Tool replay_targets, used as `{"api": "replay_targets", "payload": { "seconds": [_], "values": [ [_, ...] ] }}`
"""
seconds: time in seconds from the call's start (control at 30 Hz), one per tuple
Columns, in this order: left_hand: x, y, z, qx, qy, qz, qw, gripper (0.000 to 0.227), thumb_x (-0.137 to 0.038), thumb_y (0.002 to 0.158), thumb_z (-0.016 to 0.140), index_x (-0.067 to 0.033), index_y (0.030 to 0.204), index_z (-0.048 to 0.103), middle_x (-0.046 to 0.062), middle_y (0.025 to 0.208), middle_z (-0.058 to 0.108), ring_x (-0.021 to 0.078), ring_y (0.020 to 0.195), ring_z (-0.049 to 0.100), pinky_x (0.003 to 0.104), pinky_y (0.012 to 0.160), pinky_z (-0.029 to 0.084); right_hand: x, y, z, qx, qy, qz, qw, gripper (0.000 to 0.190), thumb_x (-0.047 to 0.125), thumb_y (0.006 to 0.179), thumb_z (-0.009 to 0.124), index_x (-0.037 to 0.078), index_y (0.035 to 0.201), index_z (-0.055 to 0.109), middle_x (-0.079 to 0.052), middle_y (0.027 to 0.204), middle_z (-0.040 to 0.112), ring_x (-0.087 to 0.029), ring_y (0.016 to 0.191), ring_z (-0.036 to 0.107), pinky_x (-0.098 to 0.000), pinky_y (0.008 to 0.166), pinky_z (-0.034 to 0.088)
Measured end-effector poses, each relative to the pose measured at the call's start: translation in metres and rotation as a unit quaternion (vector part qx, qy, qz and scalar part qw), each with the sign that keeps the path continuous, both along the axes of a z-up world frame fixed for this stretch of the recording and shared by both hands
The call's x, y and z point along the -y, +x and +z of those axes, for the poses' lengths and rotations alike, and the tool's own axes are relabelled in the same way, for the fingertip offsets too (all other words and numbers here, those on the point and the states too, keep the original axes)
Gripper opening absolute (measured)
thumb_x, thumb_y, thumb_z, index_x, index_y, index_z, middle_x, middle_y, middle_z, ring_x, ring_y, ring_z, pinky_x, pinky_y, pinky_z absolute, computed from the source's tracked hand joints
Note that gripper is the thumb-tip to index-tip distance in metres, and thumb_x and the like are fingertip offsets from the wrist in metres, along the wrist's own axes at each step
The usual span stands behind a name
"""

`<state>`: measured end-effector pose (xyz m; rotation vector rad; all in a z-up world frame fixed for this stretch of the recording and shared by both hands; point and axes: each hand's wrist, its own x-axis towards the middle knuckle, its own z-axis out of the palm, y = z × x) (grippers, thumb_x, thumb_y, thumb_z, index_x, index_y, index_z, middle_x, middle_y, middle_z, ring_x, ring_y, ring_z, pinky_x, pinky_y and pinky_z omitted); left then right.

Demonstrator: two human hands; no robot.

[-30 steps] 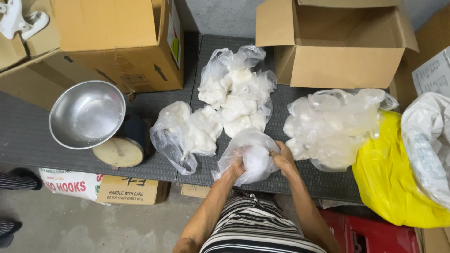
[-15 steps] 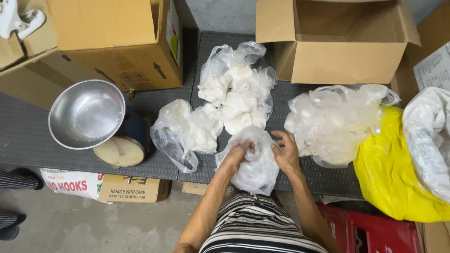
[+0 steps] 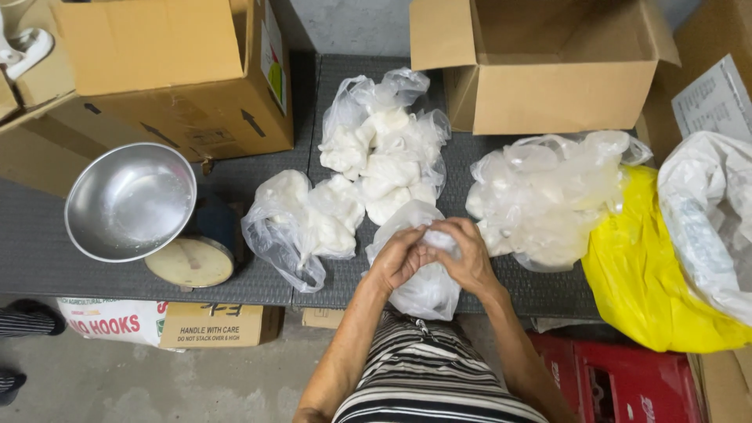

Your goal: Sorting and organizing small plastic bags containing white powder or granular material from a larger sack onto a workbench.

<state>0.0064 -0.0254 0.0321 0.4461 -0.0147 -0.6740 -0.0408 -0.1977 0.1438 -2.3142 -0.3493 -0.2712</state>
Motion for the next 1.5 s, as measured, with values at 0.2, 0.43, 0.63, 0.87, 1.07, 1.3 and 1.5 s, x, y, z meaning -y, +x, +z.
{"api": "replay_targets", "payload": {
  "seconds": [0.2, 0.43, 0.63, 0.87, 1.07, 1.3, 1.5],
  "values": [
    [-0.018, -0.014, 0.037, 0.398, 0.67, -0.132, 0.613, 0.06, -0.018, 0.092, 0.072, 0.0088, 0.141, 0.049, 0.035, 0.127, 0.061, 0.041, 0.113, 0.067, 0.046, 0.103, 0.052, 0.027, 0.021, -0.033, -0.051, 0.073, -0.207, 0.974, 0.028, -0.001, 0.087, 0.067, 0.008, 0.113, 0.071, -0.011, 0.112, 0.066, -0.026, 0.104, 0.067, -0.0373, 0.089, 0.056],
    [-0.008, -0.019, -0.01, 0.346, 0.724, -0.334, 0.495, 0.052, -0.03, 0.09, 0.076, 0.0041, 0.127, 0.064, 0.025, 0.119, 0.071, 0.0352, 0.107, 0.072, 0.04, 0.098, 0.058, 0.026, 0.015, -0.039, 0.019, 0.049, -0.201, 0.978, 0.037, -0.013, 0.078, 0.058, 0.008, 0.103, 0.076, -0.014, 0.116, 0.063, -0.028, 0.114, 0.063, -0.0386, 0.101, 0.052],
    [-0.004, -0.006, -0.017, 0.235, 0.686, -0.136, 0.675, 0.043, -0.029, 0.096, 0.061, -0.0063, 0.132, 0.066, 0.024, 0.135, 0.066, 0.0332, 0.118, 0.067, 0.041, 0.1, 0.054, -0.015, 0.0, -0.048, 0.056, -0.019, -0.033, 0.998, 0.041, -0.012, 0.077, 0.057, 0.009, 0.108, 0.074, -0.017, 0.128, 0.058, -0.034, 0.125, 0.056, -0.0458, 0.113, 0.045],
    [-0.029, -0.001, 0.026, -0.162, 0.399, 0.123, 0.894, 0.049, -0.025, 0.101, 0.058, -0.0068, 0.146, 0.049, 0.016, 0.137, 0.056, 0.0286, 0.121, 0.056, 0.049, 0.099, 0.049, -0.015, 0.018, -0.063, -0.283, -0.082, -0.035, 0.955, 0.043, 0.008, 0.093, 0.06, 0.012, 0.136, 0.058, -0.016, 0.153, 0.046, -0.034, 0.14, 0.045, -0.0495, 0.118, 0.037],
    [-0.031, 0.016, -0.121, -0.187, 0.166, 0.205, 0.946, 0.038, -0.019, 0.099, 0.056, -0.0004, 0.132, 0.062, 0.013, 0.111, 0.07, 0.0223, 0.091, 0.069, 0.036, 0.073, 0.059, 0.002, 0.021, -0.065, -0.332, -0.085, -0.03, 0.939, 0.061, 0.026, 0.095, 0.068, 0.01, 0.15, 0.047, -0.019, 0.154, 0.046, -0.035, 0.144, 0.043, -0.0505, 0.12, 0.035],
    [-0.024, -0.003, 0.02, -0.108, 0.266, 0.116, 0.951, 0.04, -0.022, 0.092, 0.066, -0.0071, 0.129, 0.061, 0.01, 0.11, 0.07, 0.0203, 0.092, 0.067, 0.036, 0.067, 0.055, -0.006, 0.028, -0.093, -0.145, 0.004, -0.078, 0.986, 0.052, 0.011, 0.087, 0.066, 0.002, 0.138, 0.059, -0.022, 0.146, 0.055, -0.034, 0.134, 0.051, -0.0492, 0.112, 0.042],
    [-0.033, 0.012, -0.037, -0.182, 0.345, 0.168, 0.906, 0.053, -0.036, 0.093, 0.065, -0.0069, 0.138, 0.062, 0.016, 0.132, 0.065, 0.0291, 0.113, 0.055, 0.04, 0.095, 0.046, 0.009, 0.027, -0.086, -0.268, 0.393, -0.209, 0.854, 0.035, 0.008, 0.098, 0.049, 0.002, 0.127, 0.068, -0.02, 0.11, 0.072, -0.028, 0.096, 0.068, -0.0419, 0.086, 0.057]
  ]
}}
